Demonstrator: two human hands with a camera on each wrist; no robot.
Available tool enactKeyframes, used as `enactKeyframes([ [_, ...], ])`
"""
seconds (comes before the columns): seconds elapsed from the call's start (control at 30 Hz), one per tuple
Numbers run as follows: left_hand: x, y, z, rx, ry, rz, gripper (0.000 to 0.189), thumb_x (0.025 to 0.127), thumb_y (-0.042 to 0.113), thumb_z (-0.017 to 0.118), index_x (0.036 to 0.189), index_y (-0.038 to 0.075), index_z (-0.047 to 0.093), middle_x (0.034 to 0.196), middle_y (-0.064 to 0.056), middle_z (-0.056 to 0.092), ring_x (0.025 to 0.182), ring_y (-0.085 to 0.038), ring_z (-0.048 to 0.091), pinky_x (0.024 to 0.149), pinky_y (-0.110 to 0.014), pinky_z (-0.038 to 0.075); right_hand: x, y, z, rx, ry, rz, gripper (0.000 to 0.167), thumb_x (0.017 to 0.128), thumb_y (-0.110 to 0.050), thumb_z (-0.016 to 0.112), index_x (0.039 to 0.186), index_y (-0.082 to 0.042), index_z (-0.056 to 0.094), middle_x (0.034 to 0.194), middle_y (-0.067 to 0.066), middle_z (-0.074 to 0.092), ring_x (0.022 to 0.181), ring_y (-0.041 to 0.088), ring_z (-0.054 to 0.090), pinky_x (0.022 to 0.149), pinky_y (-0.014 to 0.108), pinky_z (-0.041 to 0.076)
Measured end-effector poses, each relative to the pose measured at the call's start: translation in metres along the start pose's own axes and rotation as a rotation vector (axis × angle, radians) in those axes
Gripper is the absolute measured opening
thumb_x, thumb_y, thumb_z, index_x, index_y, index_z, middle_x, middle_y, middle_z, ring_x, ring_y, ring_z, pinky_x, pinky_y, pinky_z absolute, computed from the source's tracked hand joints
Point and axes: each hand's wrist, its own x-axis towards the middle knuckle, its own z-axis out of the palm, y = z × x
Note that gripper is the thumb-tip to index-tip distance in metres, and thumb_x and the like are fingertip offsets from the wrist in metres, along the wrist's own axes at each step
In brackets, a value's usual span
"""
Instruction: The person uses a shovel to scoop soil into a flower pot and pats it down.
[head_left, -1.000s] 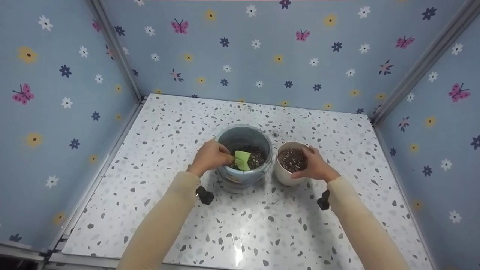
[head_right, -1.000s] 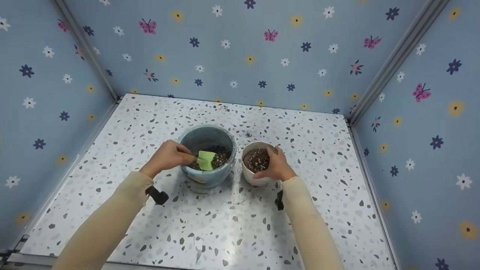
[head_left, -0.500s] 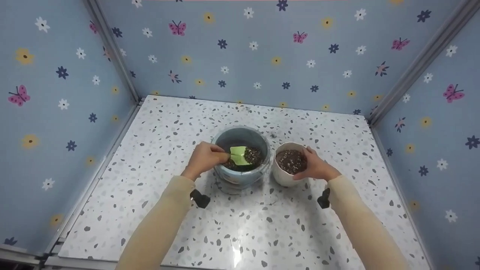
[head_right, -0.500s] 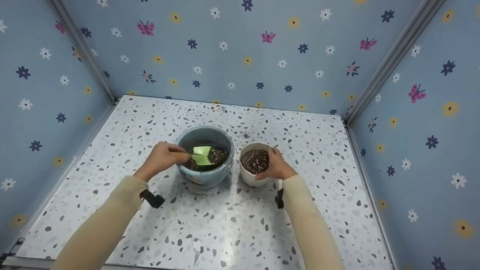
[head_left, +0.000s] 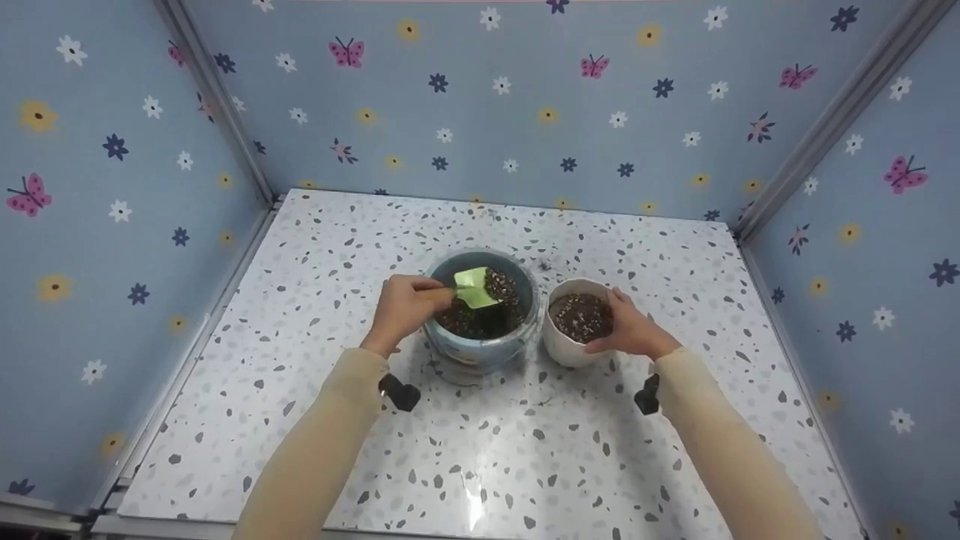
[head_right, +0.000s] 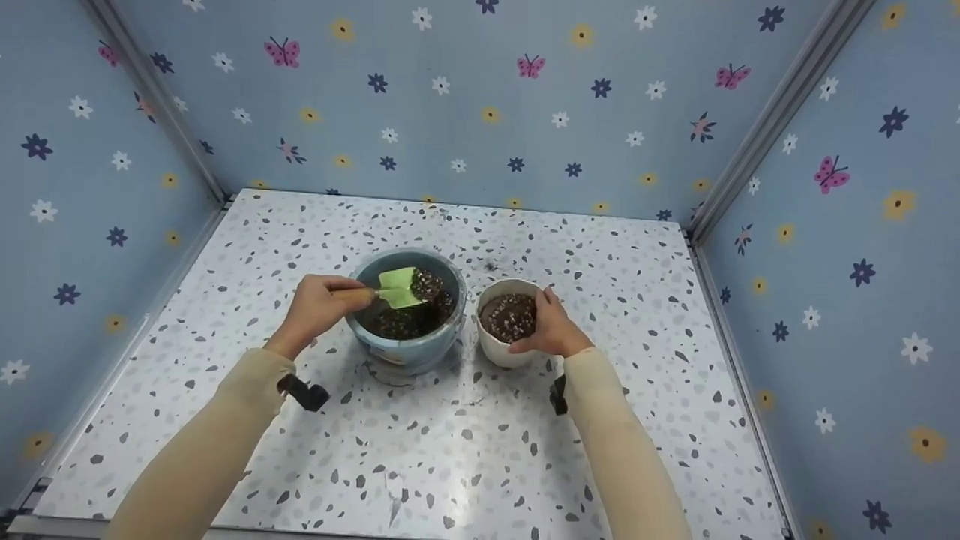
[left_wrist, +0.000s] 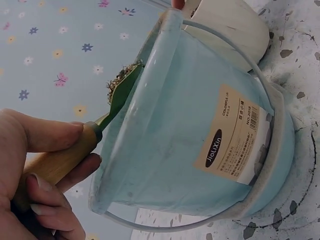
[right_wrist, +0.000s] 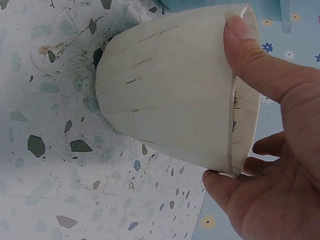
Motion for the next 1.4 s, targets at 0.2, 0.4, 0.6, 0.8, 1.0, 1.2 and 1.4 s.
enactKeyframes([
  [0.2,0.005,0.010,-0.001,-0.003,0.012,0.005,0.025,0.084,0.032,0.075,0.100,0.013,0.078,0.092,0.000,0.072,0.087,-0.019,0.066,0.077,-0.039,0.054,-0.003,-0.004,0.001,-0.005,0.018,-0.017,0.121,0.074,-0.032,0.088,0.151,0.013,0.007,0.156,0.037,0.004,0.142,0.050,0.017,0.114,0.056,0.019],
  [0.4,0.009,0.025,0.009,-0.036,0.017,0.031,0.023,0.084,0.031,0.076,0.099,0.013,0.078,0.092,-0.001,0.073,0.085,-0.019,0.066,0.076,-0.039,0.054,-0.003,-0.008,0.002,-0.012,0.066,-0.017,0.120,0.072,-0.033,0.090,0.151,0.013,0.011,0.150,0.038,0.020,0.138,0.048,0.029,0.113,0.055,0.025],
  [0.6,0.013,0.041,0.032,-0.072,-0.016,0.057,0.020,0.082,0.028,0.077,0.097,0.013,0.078,0.090,0.000,0.073,0.084,-0.019,0.067,0.076,-0.038,0.054,-0.005,-0.010,0.003,-0.003,0.099,0.004,0.118,0.071,-0.032,0.091,0.151,0.010,0.016,0.146,0.037,0.024,0.136,0.049,0.031,0.111,0.057,0.027],
  [0.8,0.016,0.051,0.056,0.009,-0.020,0.090,0.015,0.079,0.027,0.077,0.091,0.017,0.080,0.083,0.006,0.072,0.077,-0.014,0.066,0.072,-0.034,0.054,-0.006,-0.013,0.005,0.023,0.126,-0.020,0.114,0.067,-0.028,0.093,0.152,0.004,0.023,0.144,0.039,0.027,0.134,0.050,0.033,0.109,0.060,0.028],
  [1.0,0.019,0.054,0.072,0.025,-0.043,0.110,0.011,0.078,0.023,0.074,0.086,0.017,0.080,0.077,0.005,0.072,0.073,-0.015,0.066,0.068,-0.033,0.054,-0.003,-0.011,0.007,0.025,0.143,-0.033,0.113,0.065,-0.027,0.094,0.152,-0.001,0.027,0.138,0.035,0.031,0.130,0.046,0.037,0.108,0.058,0.031],
  [1.2,0.021,0.054,0.079,0.086,-0.061,0.102,0.012,0.078,0.024,0.072,0.085,0.019,0.080,0.077,0.007,0.071,0.070,-0.015,0.065,0.066,-0.033,0.054,0.002,-0.007,0.008,0.055,0.143,-0.023,0.113,0.063,-0.028,0.095,0.154,-0.011,0.029,0.138,0.033,0.026,0.131,0.045,0.031,0.106,0.059,0.034],
  [1.4,0.022,0.056,0.084,0.110,-0.069,0.107,0.011,0.078,0.024,0.073,0.085,0.019,0.080,0.078,0.008,0.071,0.072,-0.013,0.066,0.068,-0.032,0.054,0.004,-0.004,0.007,0.096,0.111,0.093,0.120,0.062,-0.038,0.095,0.153,-0.004,0.025,0.143,0.032,0.018,0.133,0.048,0.034,0.107,0.058,0.034],
])
